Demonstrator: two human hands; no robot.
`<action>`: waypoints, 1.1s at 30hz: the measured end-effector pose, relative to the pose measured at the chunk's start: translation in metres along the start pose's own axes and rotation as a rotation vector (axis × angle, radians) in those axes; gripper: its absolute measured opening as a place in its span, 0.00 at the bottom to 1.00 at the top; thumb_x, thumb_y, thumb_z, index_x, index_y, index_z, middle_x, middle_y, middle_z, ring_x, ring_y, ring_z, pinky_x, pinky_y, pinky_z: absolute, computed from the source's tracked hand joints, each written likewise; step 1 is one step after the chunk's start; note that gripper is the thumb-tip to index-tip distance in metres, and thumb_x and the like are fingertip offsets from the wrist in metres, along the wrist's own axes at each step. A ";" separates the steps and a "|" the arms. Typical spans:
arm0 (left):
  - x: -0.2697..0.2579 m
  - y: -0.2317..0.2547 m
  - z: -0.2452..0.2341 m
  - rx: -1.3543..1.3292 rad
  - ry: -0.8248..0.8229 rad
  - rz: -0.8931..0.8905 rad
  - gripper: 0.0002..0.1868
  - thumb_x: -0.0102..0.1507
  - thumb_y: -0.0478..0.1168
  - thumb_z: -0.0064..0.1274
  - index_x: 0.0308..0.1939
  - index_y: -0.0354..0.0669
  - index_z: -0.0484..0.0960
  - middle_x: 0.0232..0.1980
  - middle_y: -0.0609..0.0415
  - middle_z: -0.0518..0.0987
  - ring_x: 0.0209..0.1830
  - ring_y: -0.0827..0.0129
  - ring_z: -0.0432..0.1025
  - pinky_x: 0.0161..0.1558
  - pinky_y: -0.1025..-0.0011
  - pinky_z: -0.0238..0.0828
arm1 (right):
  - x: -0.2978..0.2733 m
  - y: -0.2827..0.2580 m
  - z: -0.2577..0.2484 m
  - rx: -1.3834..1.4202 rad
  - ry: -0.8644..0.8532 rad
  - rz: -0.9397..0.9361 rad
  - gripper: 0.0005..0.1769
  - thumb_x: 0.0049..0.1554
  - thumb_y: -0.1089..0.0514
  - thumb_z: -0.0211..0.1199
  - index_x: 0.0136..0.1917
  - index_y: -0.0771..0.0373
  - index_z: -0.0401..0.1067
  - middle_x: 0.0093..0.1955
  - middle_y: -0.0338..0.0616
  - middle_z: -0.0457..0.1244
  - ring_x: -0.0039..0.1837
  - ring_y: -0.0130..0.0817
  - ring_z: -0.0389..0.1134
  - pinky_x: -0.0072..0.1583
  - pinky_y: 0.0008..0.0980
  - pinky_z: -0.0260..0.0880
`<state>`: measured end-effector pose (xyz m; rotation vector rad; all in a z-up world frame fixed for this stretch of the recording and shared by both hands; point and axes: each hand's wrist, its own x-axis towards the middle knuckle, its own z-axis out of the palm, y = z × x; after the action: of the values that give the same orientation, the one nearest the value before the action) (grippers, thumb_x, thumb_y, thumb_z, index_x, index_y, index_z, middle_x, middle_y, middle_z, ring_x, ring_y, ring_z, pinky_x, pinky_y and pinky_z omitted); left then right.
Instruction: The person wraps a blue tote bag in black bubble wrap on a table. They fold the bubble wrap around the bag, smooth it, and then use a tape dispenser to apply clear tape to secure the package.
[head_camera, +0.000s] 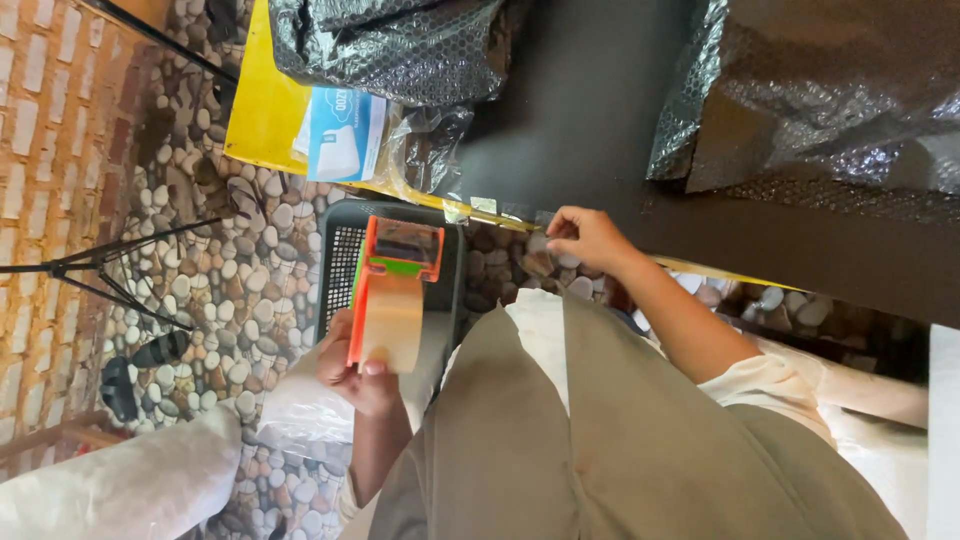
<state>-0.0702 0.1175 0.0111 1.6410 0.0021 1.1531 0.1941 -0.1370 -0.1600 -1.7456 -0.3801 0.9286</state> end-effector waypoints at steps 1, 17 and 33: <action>0.002 -0.004 -0.009 0.043 0.004 0.012 0.30 0.60 0.57 0.62 0.16 0.42 0.68 0.20 0.50 0.67 0.22 0.65 0.60 0.28 0.71 0.62 | 0.002 -0.004 -0.012 -0.368 0.043 -0.100 0.13 0.47 0.59 0.77 0.46 0.52 0.78 0.39 0.36 0.71 0.44 0.34 0.74 0.48 0.32 0.73; -0.005 -0.027 -0.012 -0.130 -0.150 -0.146 0.27 0.58 0.50 0.67 0.16 0.41 0.69 0.20 0.53 0.64 0.23 0.68 0.56 0.25 0.74 0.56 | 0.001 0.005 -0.022 -1.074 -0.008 -0.140 0.25 0.55 0.57 0.70 0.63 0.51 0.63 0.44 0.44 0.69 0.51 0.49 0.74 0.56 0.49 0.74; -0.013 -0.015 0.052 -0.180 -0.124 -0.192 0.30 0.59 0.51 0.66 0.15 0.43 0.64 0.19 0.54 0.60 0.22 0.66 0.55 0.25 0.73 0.53 | 0.008 0.017 -0.029 -1.274 0.239 -0.345 0.39 0.40 0.43 0.79 0.57 0.58 0.64 0.41 0.49 0.67 0.37 0.48 0.73 0.41 0.44 0.74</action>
<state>-0.0346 0.0784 -0.0059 1.5145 -0.0222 0.8794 0.2178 -0.1571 -0.1751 -2.7358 -1.2453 0.1341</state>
